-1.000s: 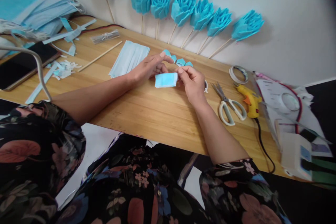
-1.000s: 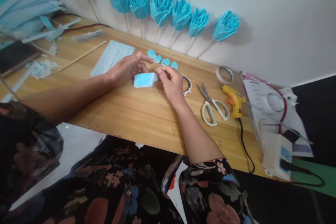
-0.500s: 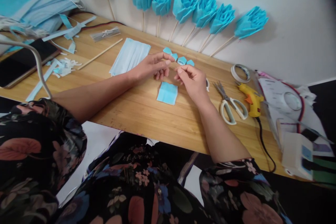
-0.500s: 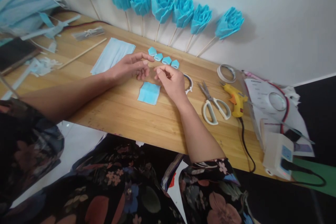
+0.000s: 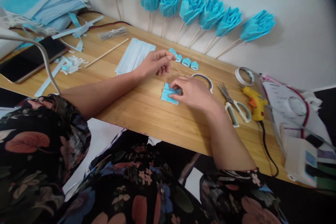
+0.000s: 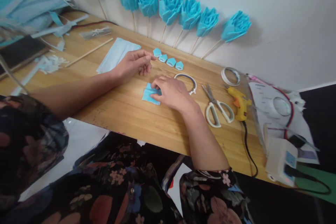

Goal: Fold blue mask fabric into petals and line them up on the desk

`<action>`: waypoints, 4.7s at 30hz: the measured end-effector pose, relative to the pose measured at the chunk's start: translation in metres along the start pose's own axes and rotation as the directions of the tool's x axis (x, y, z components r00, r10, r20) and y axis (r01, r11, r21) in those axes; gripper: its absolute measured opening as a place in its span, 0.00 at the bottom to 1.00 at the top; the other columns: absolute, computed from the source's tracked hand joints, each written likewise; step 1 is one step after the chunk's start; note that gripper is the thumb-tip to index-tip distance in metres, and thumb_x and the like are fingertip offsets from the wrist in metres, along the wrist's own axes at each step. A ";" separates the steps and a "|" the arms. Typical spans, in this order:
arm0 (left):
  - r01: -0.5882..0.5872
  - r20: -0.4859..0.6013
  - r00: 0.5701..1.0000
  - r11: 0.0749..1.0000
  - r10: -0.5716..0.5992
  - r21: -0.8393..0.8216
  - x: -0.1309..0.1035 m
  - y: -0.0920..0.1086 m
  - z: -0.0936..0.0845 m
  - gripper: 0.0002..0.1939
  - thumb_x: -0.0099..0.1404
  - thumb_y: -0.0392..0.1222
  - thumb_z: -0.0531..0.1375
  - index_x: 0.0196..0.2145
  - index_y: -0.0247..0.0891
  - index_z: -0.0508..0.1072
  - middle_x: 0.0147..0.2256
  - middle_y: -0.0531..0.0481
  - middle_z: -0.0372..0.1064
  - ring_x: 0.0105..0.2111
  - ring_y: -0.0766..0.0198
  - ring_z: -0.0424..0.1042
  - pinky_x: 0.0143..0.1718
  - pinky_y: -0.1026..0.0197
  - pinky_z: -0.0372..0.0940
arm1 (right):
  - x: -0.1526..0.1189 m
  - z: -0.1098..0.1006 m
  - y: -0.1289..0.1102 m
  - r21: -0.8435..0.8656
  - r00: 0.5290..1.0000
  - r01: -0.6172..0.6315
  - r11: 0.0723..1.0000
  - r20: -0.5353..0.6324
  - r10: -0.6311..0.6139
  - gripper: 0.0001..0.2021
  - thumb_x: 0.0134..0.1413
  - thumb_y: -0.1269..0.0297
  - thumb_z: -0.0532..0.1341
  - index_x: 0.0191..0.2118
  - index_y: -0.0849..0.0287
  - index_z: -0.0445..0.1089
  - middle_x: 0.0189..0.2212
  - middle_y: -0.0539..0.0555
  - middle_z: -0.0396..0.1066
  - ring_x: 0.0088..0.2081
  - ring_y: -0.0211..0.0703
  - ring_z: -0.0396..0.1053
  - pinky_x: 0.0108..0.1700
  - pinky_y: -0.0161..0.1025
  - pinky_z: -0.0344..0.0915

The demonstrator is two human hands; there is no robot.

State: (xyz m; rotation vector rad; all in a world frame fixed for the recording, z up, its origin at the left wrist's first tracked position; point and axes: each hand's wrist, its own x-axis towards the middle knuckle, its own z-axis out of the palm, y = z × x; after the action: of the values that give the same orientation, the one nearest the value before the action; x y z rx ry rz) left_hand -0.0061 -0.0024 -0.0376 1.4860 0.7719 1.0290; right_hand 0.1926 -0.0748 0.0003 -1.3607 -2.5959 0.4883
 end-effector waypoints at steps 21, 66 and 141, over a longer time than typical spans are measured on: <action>0.100 0.149 0.985 0.992 -0.088 -0.074 -0.007 0.012 0.005 0.24 0.72 0.56 0.56 0.51 0.33 0.76 0.29 0.48 0.72 0.26 0.64 0.72 0.27 0.63 0.64 | 0.014 0.016 0.010 0.972 0.924 -0.069 0.226 -0.024 0.382 0.30 0.56 0.41 0.66 0.59 0.50 0.68 0.31 0.50 0.72 0.26 0.36 0.67 0.22 0.34 0.59; 0.063 0.169 0.984 0.994 -0.047 -0.085 -0.003 0.008 0.002 0.17 0.60 0.50 0.69 0.39 0.36 0.71 0.29 0.52 0.70 0.25 0.69 0.65 0.25 0.66 0.58 | 0.015 0.032 0.021 0.900 0.838 -0.015 0.437 -0.227 0.496 0.16 0.51 0.48 0.69 0.37 0.54 0.73 0.21 0.44 0.68 0.22 0.34 0.64 0.26 0.34 0.61; -0.002 0.116 0.993 0.981 -0.021 0.195 -0.005 0.017 0.004 0.21 0.65 0.50 0.62 0.21 0.36 0.65 0.17 0.55 0.62 0.18 0.73 0.59 0.23 0.66 0.55 | 0.018 0.030 0.029 0.780 0.846 0.101 0.617 -0.394 0.359 0.19 0.56 0.41 0.66 0.42 0.52 0.77 0.32 0.49 0.77 0.35 0.41 0.74 0.38 0.38 0.71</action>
State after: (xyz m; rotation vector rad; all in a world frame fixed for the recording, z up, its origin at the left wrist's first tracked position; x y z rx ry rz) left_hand -0.0055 -0.0120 -0.0216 1.6928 0.8118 0.8692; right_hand 0.1953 -0.0513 -0.0384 -1.1282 -1.5062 0.9724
